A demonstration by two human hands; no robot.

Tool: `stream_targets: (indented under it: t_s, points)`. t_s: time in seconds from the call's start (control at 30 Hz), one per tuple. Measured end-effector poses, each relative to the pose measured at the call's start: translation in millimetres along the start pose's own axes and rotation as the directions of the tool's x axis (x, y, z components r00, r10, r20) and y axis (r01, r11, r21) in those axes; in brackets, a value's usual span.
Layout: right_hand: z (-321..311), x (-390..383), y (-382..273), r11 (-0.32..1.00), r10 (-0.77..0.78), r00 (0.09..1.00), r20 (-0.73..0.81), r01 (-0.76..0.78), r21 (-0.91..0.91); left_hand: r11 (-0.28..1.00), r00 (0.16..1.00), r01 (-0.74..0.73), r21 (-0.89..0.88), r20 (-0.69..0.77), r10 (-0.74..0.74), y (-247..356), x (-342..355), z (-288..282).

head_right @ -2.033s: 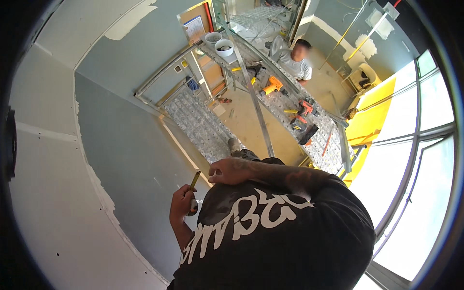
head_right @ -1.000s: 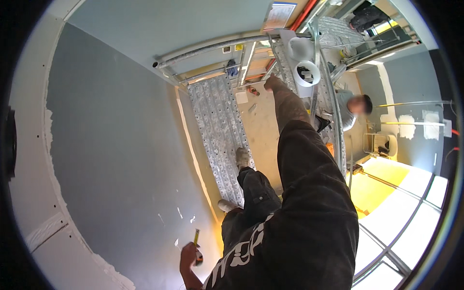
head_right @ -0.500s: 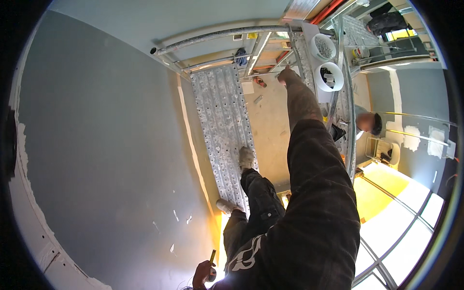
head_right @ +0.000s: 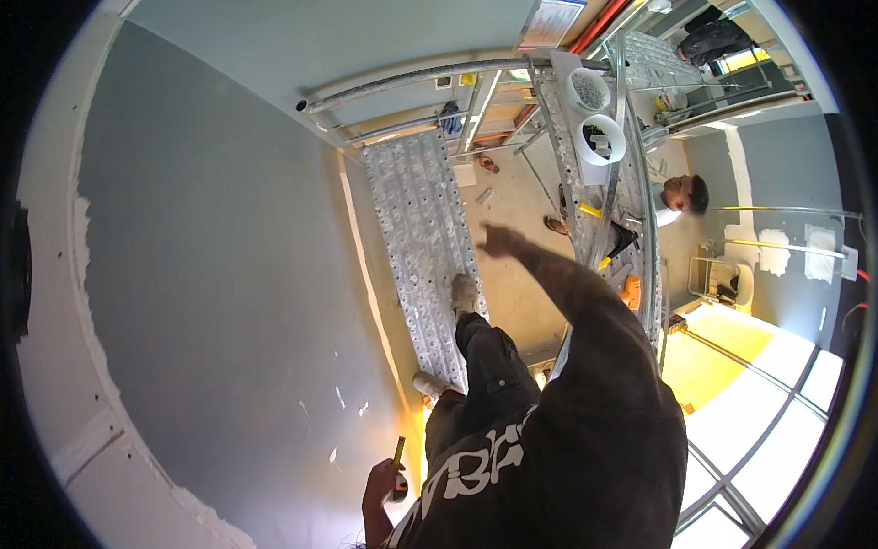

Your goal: The person measures a metal track on a ceiling with a tape measure, uses snips to cut a metal stud while standing on scaffolding, and marks a metal piece with a pencil and a square.

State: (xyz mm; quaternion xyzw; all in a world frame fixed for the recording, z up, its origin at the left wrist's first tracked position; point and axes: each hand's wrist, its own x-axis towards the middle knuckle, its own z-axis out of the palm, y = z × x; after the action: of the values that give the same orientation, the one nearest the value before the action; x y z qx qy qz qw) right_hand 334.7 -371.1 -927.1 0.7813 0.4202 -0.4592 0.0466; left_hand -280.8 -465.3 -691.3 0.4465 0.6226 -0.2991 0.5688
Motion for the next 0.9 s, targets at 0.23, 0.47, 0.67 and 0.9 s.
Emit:
stream_targets:
  t_s: [0.23, 0.47, 0.67, 0.9]
  points:
    - [121, -240, -41, 0.983, -0.175, 0.969, 0.172, 0.162, 0.088, 0.989, 0.997, -0.076, -0.123, -0.042, 0.072, -97, -3, 19]
    - [111, -359, -99, 0.99, -0.144, 0.99, 0.005, 0.144, 0.001, 0.968, 0.977, -0.189, -0.165, -0.133, 0.168, -213, 23, 47]
    - [91, -440, -193, 0.945, -0.326, 0.92, -0.216, 0.326, -0.04, 0.859, 0.899, -0.423, -0.29, -0.255, 0.356, -183, -34, 19]
    - [160, -518, -353, 0.666, -0.714, 0.7, 0.01, 0.676, 0.314, 0.587, 0.673, -0.736, -0.337, -0.455, 0.583, -116, -163, -24]
